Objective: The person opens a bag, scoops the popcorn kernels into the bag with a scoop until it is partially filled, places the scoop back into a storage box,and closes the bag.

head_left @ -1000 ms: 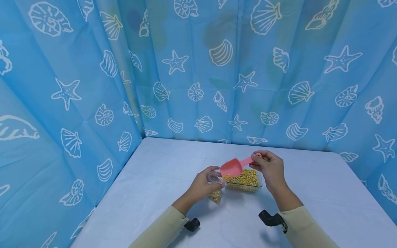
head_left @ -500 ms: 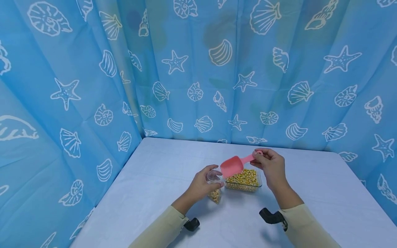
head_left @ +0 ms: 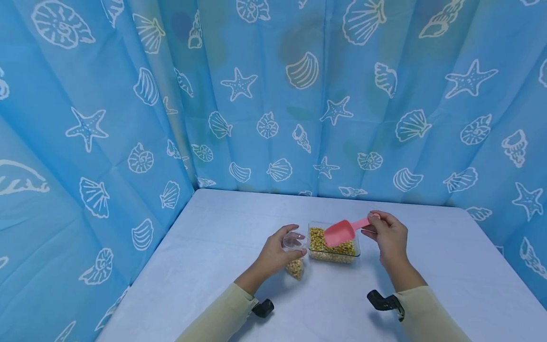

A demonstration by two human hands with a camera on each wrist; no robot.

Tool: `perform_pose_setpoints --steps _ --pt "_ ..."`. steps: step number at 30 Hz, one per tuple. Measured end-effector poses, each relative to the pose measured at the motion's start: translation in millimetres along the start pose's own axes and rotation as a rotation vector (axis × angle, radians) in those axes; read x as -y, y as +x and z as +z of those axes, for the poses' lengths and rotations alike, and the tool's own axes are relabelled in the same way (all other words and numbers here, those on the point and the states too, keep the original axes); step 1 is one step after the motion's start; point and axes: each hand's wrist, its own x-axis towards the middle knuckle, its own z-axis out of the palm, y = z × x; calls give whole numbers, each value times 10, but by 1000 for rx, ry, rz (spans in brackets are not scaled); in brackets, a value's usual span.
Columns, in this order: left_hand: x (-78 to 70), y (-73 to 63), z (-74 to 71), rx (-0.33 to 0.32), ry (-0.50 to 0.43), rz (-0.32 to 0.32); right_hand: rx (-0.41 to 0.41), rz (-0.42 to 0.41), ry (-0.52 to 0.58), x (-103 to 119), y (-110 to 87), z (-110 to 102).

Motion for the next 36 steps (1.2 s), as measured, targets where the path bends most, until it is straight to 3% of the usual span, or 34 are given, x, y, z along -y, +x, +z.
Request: perform_pose_setpoints --steps 7,17,27,36 --pt "-14 -11 -5 -1 -5 9 -37 -77 -193 -76 59 -111" --pt "-4 9 -25 2 -3 18 -64 -93 -314 -64 62 -155" --pt "11 8 -15 5 10 1 -18 -48 -305 -183 62 -122" --pt "-5 5 -15 4 7 -11 -13 68 -211 -310 21 -121"
